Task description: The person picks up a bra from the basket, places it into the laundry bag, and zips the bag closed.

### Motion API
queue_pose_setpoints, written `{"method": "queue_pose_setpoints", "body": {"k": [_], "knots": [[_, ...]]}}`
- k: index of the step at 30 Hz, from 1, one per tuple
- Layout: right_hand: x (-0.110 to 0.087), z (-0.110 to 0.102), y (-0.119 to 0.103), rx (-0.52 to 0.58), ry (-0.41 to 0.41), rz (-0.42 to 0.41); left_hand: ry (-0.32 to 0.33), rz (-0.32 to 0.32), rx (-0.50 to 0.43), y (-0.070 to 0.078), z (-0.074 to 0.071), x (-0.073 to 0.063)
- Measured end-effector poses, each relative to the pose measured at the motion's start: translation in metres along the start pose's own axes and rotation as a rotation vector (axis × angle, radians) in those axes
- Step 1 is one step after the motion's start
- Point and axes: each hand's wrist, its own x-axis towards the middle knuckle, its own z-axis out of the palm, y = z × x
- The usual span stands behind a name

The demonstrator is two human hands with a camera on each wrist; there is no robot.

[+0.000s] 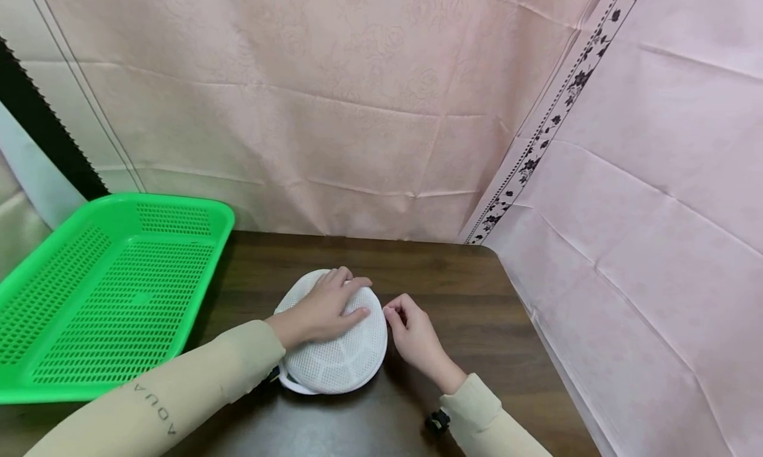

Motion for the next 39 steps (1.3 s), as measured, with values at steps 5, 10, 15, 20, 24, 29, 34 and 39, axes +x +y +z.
{"method": "queue_pose_setpoints", "body": {"k": [5, 10, 15, 20, 24, 29, 34, 39], "knots": [[0.001, 0.003, 0.003, 0.036, -0.02, 0.015, -0.081, 0.061, 0.044, -0.01, 0.001, -0.002], [0.001, 0.005, 0.008, 0.037, -0.023, 0.031, -0.08, 0.064, 0.023, -0.014, 0.004, -0.005], [0.0, 0.004, 0.008, 0.039, -0.043, 0.052, -0.063, 0.051, 0.009, -0.017, 0.007, -0.007], [0.0, 0.003, 0.007, 0.027, -0.062, 0.071, -0.057, 0.031, 0.003, -0.019, 0.01, -0.009], [-0.001, 0.003, 0.007, 0.025, -0.056, 0.069, -0.021, 0.055, 0.01, -0.018, 0.011, -0.009], [-0.002, 0.005, 0.007, 0.013, -0.054, 0.053, 0.034, 0.1, 0.009, -0.019, 0.015, -0.01], [-0.002, 0.007, 0.007, -0.01, -0.066, 0.042, 0.028, 0.094, 0.008, -0.024, 0.02, -0.011], [-0.002, 0.009, 0.008, -0.028, -0.065, 0.036, 0.022, 0.077, 0.008, -0.026, 0.023, -0.011]]}}
